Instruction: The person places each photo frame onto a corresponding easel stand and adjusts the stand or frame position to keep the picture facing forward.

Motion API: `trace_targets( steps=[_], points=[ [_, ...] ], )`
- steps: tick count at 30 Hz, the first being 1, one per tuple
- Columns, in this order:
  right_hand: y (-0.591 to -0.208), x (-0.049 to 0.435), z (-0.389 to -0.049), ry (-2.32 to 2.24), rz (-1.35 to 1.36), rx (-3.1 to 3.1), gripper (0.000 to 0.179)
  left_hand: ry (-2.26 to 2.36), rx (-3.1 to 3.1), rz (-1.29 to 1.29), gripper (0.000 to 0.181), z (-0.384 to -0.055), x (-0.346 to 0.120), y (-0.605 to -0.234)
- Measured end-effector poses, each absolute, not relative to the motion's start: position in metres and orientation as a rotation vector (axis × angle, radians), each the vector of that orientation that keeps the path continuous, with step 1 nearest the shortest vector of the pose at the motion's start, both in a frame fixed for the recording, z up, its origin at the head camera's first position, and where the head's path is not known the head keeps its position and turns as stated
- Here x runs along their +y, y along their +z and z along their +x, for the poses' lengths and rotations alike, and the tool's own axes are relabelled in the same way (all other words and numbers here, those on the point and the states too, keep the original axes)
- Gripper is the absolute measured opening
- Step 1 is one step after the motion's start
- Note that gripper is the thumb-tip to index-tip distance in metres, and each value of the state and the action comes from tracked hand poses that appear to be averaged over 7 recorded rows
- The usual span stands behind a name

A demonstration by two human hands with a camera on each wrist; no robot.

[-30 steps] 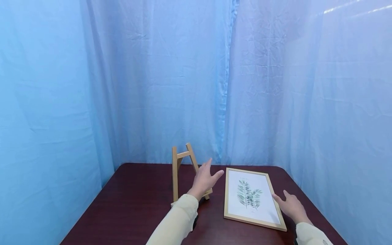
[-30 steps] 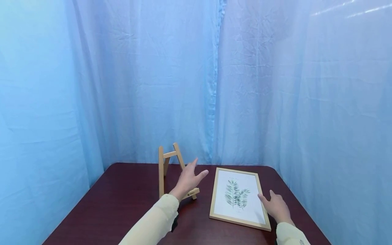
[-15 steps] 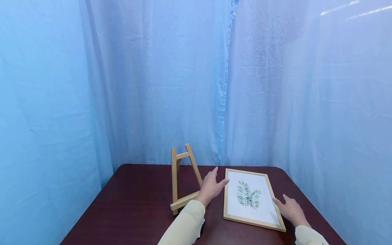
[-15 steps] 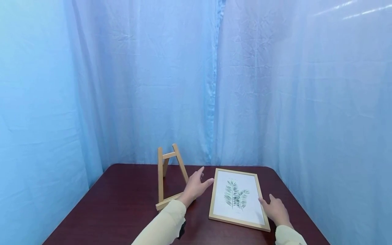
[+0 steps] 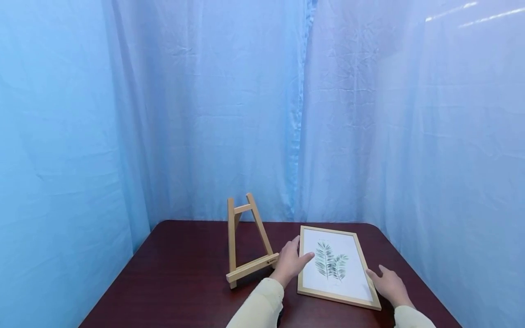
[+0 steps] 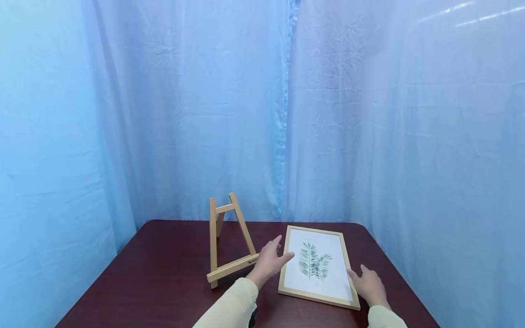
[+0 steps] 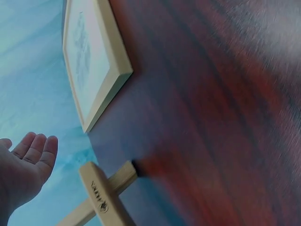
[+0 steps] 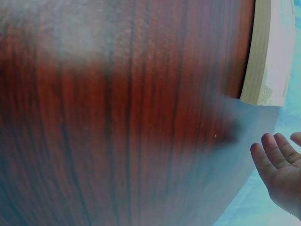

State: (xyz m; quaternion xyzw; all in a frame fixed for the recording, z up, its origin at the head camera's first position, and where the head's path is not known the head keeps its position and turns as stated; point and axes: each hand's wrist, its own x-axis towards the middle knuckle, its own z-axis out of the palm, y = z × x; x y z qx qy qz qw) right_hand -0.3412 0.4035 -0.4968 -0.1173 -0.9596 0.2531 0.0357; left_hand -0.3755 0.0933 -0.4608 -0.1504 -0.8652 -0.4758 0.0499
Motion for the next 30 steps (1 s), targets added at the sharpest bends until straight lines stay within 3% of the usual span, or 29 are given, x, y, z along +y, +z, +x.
trace_targets(
  steps=[30],
  points=[
    [-0.513, 0.397, -0.334, 0.839, -0.413, -2.889, 0.069, -1.444, -2.683, -0.299, 0.065, -0.380, 0.109, -0.512]
  ],
)
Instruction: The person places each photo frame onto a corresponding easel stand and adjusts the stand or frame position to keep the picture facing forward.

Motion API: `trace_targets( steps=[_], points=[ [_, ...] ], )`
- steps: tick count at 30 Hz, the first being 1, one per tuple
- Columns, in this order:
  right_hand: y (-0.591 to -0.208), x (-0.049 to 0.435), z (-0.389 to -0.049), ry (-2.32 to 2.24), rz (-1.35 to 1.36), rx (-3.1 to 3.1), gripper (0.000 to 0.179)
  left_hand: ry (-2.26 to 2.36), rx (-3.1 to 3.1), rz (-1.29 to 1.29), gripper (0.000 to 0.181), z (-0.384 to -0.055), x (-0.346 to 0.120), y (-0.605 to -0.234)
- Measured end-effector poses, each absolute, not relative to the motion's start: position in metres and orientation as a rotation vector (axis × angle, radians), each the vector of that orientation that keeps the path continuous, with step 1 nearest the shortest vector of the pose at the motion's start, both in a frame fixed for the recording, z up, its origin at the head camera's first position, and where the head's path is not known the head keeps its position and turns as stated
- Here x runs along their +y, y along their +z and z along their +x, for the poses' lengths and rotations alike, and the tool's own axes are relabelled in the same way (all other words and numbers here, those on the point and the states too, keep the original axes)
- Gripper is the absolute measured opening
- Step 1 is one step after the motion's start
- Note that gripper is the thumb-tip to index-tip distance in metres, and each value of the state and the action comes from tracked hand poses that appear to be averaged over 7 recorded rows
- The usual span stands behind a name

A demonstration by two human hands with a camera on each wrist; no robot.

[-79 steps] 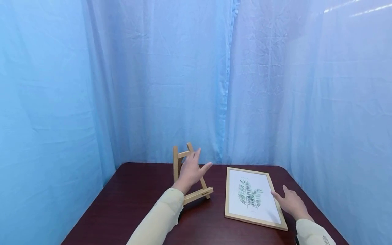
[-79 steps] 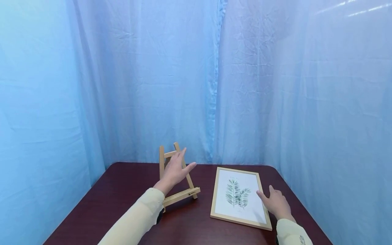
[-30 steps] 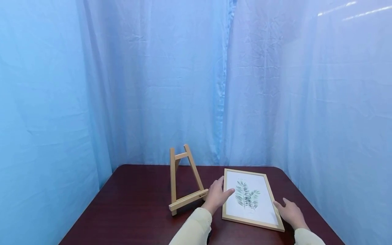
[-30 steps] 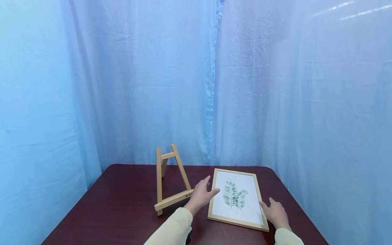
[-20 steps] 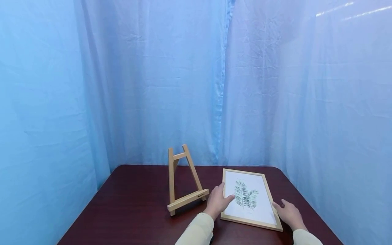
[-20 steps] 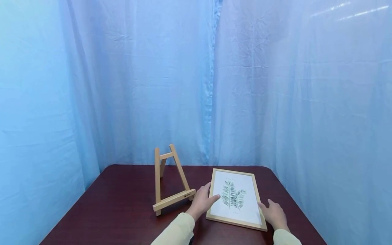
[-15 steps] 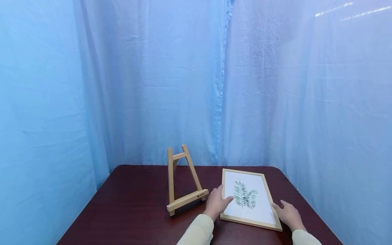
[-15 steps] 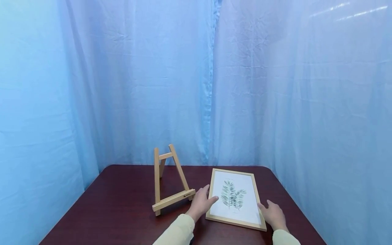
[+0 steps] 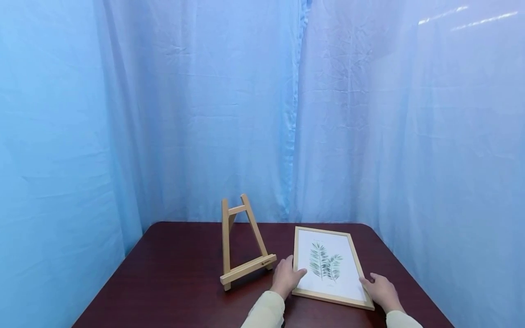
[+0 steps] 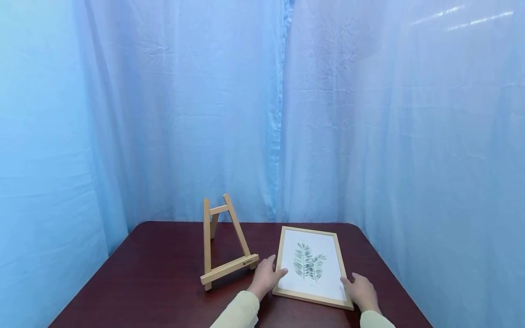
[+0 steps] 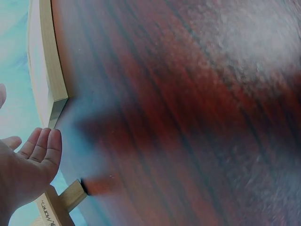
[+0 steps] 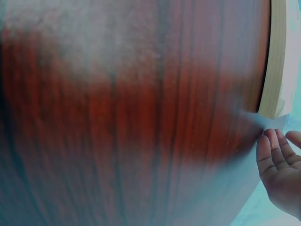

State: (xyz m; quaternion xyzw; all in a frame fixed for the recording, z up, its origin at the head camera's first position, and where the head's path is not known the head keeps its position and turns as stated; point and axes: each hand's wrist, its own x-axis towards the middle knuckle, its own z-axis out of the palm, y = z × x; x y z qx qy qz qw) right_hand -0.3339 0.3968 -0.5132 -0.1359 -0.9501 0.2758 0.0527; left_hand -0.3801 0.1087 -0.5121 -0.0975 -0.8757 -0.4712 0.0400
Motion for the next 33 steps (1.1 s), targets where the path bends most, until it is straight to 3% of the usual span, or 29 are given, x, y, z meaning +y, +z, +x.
trace_targets(
  steps=[16, 19, 25, 33],
  points=[
    [-0.527, 0.394, -0.337, 0.864, -0.450, -2.855, 0.060, -1.423, -2.698, -0.302, 0.060, -0.377, 0.111, -0.521],
    [-0.529, 0.393, -0.338, 0.861, -0.443, -2.851, 0.054, -1.385, -2.718, -0.317, 0.051, -0.377, 0.111, -0.522],
    [-0.529, 0.388, -0.337, 0.844, -0.470, -2.845, 0.042, -1.140, -2.780, -0.358, 0.015, -0.376, 0.113, -0.520],
    [-0.527, 0.385, -0.336, 0.842, -0.492, -2.846, 0.036, -1.062, -2.839, -0.323, 0.005, -0.374, 0.115, -0.517]
  ],
)
